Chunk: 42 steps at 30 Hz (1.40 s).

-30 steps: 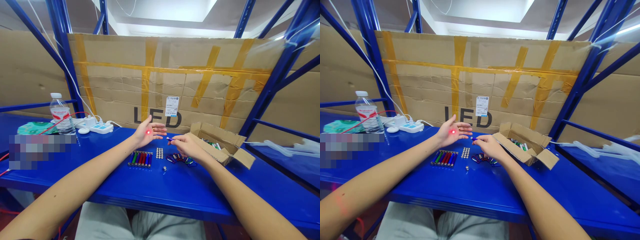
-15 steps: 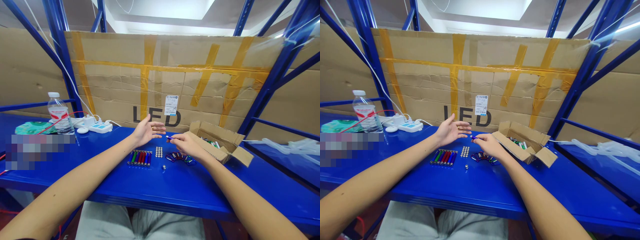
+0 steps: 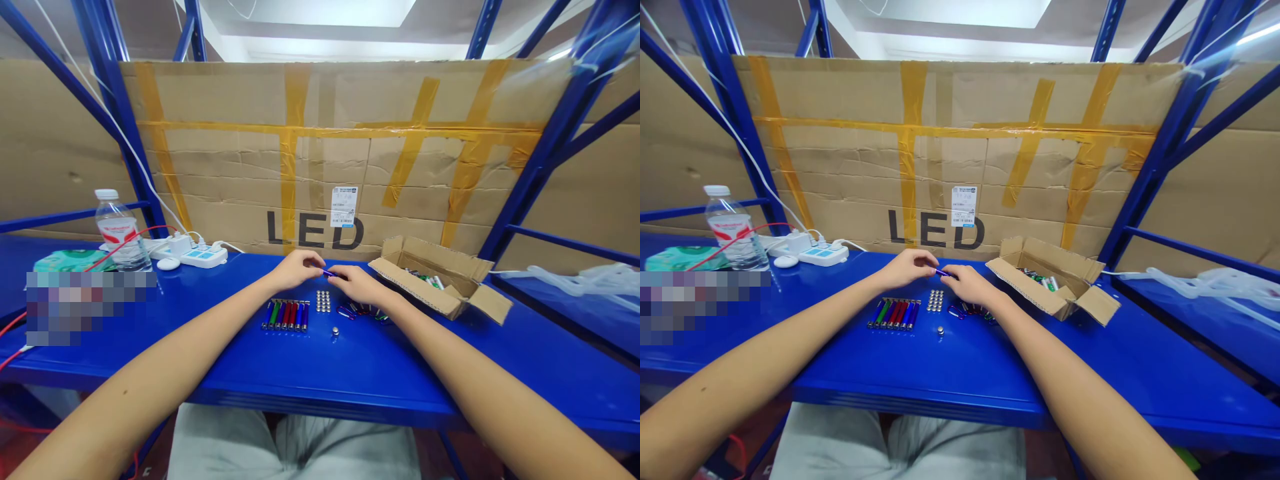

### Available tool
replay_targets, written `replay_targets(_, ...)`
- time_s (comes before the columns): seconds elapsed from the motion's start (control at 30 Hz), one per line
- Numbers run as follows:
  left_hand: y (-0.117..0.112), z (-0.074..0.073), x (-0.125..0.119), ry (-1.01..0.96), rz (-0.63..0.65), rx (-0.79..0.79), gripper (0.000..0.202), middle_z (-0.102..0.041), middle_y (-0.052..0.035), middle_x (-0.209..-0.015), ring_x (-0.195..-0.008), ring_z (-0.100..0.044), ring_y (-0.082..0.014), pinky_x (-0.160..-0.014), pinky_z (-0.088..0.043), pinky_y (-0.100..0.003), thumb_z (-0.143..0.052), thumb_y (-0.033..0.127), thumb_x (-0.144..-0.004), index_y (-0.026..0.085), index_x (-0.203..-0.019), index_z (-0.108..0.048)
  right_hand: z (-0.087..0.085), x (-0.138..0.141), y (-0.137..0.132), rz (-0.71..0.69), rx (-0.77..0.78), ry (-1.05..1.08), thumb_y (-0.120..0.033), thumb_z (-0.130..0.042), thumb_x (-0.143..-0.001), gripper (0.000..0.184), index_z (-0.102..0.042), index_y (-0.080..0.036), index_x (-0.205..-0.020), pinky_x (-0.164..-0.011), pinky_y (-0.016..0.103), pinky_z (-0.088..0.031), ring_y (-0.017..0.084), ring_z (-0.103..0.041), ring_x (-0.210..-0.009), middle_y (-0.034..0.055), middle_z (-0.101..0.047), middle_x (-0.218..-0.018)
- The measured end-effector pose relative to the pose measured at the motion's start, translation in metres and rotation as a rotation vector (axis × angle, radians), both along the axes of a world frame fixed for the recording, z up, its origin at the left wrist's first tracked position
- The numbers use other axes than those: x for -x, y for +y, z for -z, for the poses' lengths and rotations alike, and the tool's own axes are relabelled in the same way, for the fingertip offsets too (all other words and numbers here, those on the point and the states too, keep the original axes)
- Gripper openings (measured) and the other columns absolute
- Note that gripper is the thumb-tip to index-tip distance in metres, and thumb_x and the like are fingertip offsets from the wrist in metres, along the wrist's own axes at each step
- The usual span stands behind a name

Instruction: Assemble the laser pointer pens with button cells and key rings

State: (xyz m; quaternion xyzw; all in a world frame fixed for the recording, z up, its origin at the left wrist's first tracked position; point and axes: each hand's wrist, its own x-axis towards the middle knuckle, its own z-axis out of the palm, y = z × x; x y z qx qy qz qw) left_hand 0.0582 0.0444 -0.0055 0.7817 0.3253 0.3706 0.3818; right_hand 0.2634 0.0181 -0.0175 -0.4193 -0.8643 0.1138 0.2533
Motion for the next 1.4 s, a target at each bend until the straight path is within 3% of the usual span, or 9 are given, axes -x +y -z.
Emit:
replay_targets(0.17,0.006,0.009,0.004,0.187,-0.031,-0.07,0.013,-0.065,-0.0009,-0.07,-0.069,-0.061,-0.0144,-0.069,-0.047,-0.028,-0.064,0.017,-0.073,0.014,-0.085,-0.067,0.001,0.003,0.007,0.026,0.016,-0.077,-0.025,-0.053,-0.091,0.024,-0.067,-0.02,-0.11,-0.085,0.032,-0.044,0.022,-0.062,-0.097,0.0084,-0.07,-0.111)
replay_targets(0.33,0.011,0.012,0.008,0.285,-0.117,-0.165,0.009,-0.067,-0.0023,-0.074,-0.071,-0.06,-0.0158,-0.068,-0.046,-0.028,-0.064,0.019,-0.072,0.016,-0.08,-0.068,0.008,0.002,0.018,0.101,0.007,-0.091,-0.02,-0.056,-0.088,0.018,-0.065,-0.017,-0.103,-0.079,0.031,-0.045,0.02,-0.062,-0.09,0.008,-0.069,-0.102)
replay_targets(0.6,0.01,0.012,0.01,0.423,-0.117,-0.167,0.012,-0.071,-0.0045,-0.08,-0.077,-0.064,-0.0184,-0.072,-0.047,-0.029,-0.063,0.017,-0.069,0.015,-0.08,-0.069,0.015,0.0,0.021,0.015,-0.051,-0.159,-0.02,-0.057,-0.088,0.016,-0.071,-0.016,-0.096,-0.087,0.033,-0.045,0.021,-0.06,-0.095,0.0095,-0.066,-0.099)
replay_targets(1.4,0.009,0.012,0.011,0.417,-0.019,-0.12,0.015,-0.071,-0.0036,-0.076,-0.073,-0.064,-0.0167,-0.066,-0.047,-0.027,-0.068,0.018,-0.066,0.016,-0.08,-0.07,0.01,-0.001,0.006,0.044,-0.036,-0.114,-0.018,-0.055,-0.087,0.016,-0.071,-0.016,-0.089,-0.081,0.031,-0.045,0.019,-0.06,-0.087,0.0084,-0.066,-0.093)
